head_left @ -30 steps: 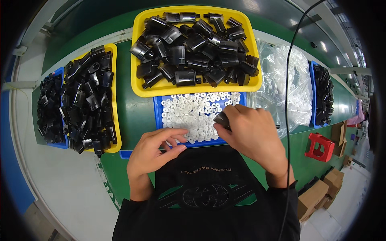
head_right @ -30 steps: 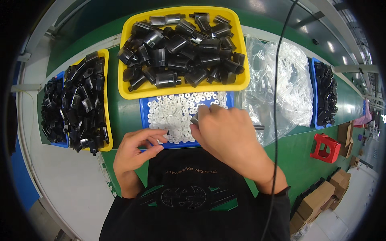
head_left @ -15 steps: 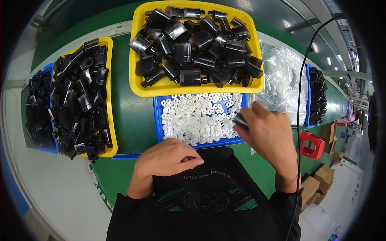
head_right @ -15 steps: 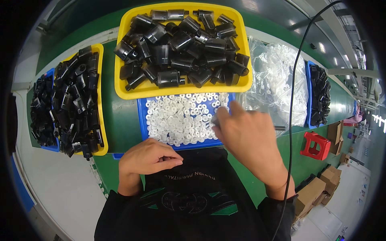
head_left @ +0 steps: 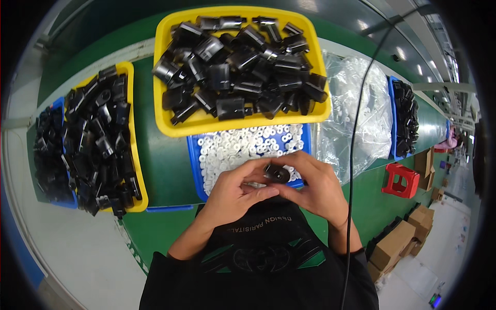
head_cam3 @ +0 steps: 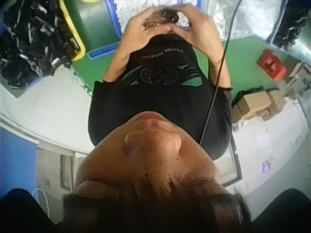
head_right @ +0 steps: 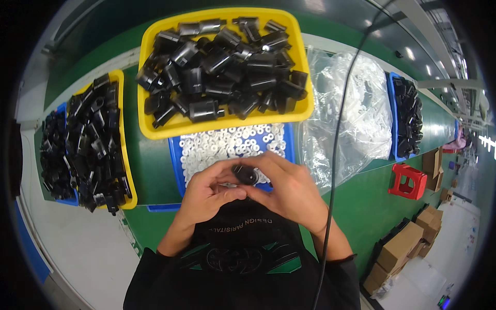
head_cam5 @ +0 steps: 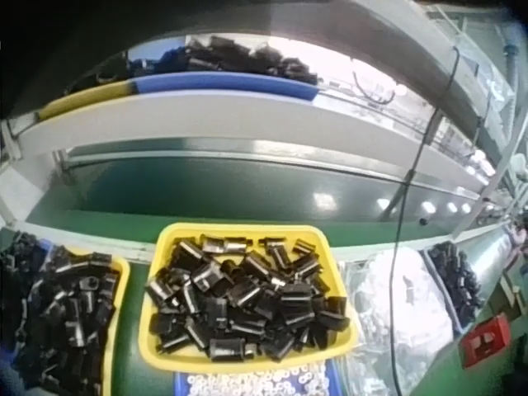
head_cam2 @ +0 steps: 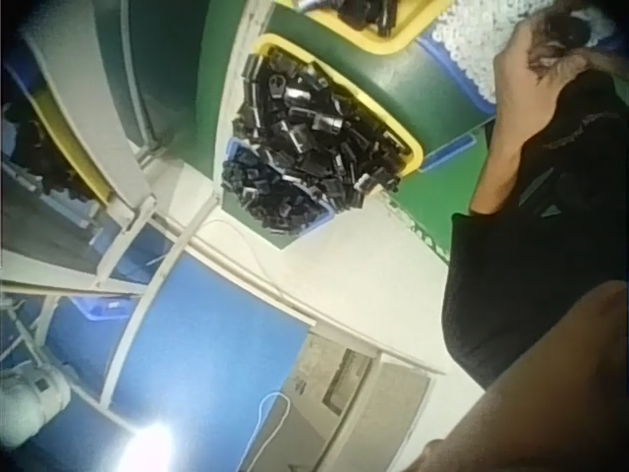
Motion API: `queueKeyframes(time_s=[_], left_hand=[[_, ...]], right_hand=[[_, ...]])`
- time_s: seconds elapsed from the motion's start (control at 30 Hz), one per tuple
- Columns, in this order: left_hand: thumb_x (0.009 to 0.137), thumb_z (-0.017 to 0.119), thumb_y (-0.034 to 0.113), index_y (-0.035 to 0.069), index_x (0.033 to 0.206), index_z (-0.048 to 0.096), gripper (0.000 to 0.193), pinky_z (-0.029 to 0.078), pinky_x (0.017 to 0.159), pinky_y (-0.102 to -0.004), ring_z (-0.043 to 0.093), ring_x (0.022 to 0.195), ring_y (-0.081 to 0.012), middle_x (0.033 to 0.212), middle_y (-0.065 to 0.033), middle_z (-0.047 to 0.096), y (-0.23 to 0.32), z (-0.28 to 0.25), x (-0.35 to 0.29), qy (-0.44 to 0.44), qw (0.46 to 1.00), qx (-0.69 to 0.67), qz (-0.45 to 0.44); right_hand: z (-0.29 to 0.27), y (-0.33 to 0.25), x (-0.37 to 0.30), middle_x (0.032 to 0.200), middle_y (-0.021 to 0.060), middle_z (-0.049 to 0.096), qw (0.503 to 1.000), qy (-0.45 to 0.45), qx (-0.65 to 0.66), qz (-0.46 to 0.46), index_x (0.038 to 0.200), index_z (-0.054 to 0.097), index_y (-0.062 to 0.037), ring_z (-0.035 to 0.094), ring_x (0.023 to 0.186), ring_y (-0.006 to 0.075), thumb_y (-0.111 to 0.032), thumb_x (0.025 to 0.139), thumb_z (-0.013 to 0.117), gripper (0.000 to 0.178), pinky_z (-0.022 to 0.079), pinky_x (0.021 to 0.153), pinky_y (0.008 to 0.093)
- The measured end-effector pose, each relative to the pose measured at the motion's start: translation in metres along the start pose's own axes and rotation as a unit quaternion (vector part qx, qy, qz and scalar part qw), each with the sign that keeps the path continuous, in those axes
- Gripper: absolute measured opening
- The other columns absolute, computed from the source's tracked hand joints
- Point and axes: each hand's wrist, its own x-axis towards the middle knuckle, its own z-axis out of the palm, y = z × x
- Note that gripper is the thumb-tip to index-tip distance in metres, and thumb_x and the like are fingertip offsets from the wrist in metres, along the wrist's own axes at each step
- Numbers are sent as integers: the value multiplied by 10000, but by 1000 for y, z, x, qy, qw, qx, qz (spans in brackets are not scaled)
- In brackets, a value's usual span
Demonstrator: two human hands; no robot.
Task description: The person inserts white plastic washers into black plastic housings and then uses a manual insertion press tool to secure them.
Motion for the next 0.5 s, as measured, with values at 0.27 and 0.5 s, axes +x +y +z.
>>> queueKeyframes(time_s=[0.27,0.5], left_hand=[[835,711,-23,-52,991,616,185,551,654,-244,674,748,-138,873,-111,690,-2,-17,0,83,996,12,26],[852,688,-28,-56,991,557,193,564,668,-305,652,750,-165,877,-112,664,6,-36,-19,158,982,67,82]], right_hand=[[3,61,14,845,75,639,991,121,-61,-21,1059,691,-125,591,575,233,-141,751,730,310,469,532,342],[34,86,18,770,92,585,933,127,-336,-17,707,614,-81,627,534,276,-147,771,631,94,504,471,393]])
